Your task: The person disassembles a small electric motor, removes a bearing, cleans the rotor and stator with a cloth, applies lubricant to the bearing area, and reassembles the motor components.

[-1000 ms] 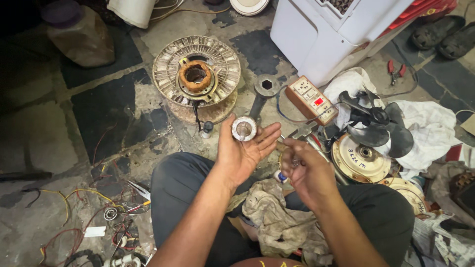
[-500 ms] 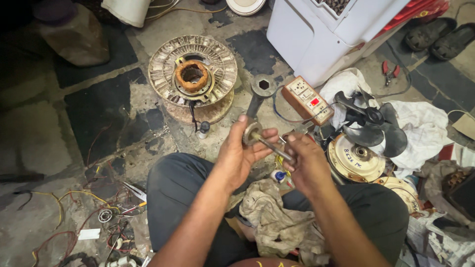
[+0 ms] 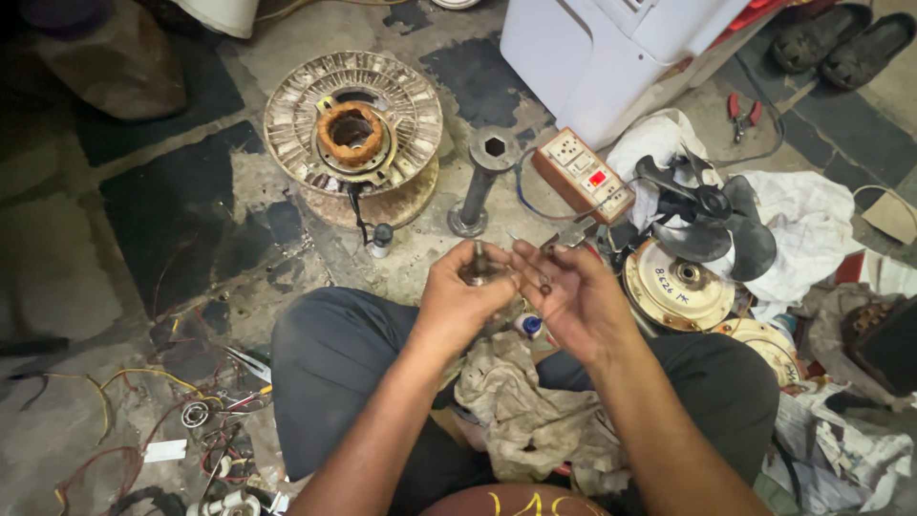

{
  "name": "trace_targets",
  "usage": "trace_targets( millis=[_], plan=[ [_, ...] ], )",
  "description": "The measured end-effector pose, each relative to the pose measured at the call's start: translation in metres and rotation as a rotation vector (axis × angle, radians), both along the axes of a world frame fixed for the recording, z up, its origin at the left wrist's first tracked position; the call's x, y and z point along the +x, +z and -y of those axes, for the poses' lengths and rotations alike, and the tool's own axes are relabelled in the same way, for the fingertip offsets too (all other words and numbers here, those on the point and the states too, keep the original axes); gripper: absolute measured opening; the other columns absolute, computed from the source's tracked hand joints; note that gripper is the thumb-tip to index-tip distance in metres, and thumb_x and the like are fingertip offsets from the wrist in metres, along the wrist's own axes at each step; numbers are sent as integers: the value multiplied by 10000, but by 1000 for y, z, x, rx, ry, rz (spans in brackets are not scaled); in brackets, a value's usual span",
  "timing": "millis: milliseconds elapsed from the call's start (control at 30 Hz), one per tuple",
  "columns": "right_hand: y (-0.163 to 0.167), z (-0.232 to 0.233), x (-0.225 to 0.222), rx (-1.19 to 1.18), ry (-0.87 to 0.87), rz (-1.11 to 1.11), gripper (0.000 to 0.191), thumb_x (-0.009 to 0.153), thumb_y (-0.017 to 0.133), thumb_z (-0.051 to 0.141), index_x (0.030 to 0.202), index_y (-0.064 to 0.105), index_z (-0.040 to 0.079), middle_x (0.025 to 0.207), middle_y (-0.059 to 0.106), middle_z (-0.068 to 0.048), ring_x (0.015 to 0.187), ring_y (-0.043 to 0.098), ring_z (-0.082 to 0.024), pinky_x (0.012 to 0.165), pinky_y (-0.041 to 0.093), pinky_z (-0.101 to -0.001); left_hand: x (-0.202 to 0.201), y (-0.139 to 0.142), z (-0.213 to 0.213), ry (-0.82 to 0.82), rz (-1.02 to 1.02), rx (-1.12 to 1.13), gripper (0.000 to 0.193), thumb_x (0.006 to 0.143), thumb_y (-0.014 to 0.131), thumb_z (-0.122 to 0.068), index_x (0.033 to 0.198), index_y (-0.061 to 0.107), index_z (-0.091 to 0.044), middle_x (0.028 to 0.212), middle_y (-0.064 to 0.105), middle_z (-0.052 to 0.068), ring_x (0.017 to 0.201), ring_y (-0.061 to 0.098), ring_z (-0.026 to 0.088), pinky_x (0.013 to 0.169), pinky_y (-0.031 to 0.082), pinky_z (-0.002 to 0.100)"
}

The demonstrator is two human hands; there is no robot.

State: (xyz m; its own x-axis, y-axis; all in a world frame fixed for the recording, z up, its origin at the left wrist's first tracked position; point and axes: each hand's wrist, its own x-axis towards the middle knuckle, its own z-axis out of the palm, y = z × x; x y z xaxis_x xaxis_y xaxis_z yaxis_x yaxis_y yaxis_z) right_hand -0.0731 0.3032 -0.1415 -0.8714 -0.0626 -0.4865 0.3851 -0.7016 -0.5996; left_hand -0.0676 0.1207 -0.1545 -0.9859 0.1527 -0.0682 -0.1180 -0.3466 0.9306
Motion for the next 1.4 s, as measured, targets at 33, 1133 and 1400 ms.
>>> trace_targets(
  millis=[33, 1133, 1400],
  plan=[
    [3, 2, 1, -72, 18, -42, 231, 906, 555, 132, 1015, 630, -58, 1308, 617, -289, 1202, 621, -400, 1017, 518, -464, 2, 1, -2, 19, -89, -56, 197, 781, 785, -94, 949, 692, -51, 811, 689, -14, 725, 623, 52, 641, 521, 238],
    [-2, 12, -3, -145, -25, -142, 69, 883, 612, 70, 898, 640, 9, 1334, 616, -286, 1283, 593, -399, 1088, 499, -499, 20, 10, -13, 313, -349, -486, 180, 762, 823, -117, 935, 784, -86, 885, 720, 61, 761, 722, 184, 679, 574, 309],
    [4, 14, -1, -177, 13, -204, 72, 914, 611, 78, 897, 653, 22, 1357, 594, -298, 1322, 551, -404, 1162, 444, -507, 25, 30, -11, 295, -478, -693, 179, 802, 781, -180, 969, 784, -116, 929, 700, 58, 801, 733, 272, 702, 587, 380]
  ],
)
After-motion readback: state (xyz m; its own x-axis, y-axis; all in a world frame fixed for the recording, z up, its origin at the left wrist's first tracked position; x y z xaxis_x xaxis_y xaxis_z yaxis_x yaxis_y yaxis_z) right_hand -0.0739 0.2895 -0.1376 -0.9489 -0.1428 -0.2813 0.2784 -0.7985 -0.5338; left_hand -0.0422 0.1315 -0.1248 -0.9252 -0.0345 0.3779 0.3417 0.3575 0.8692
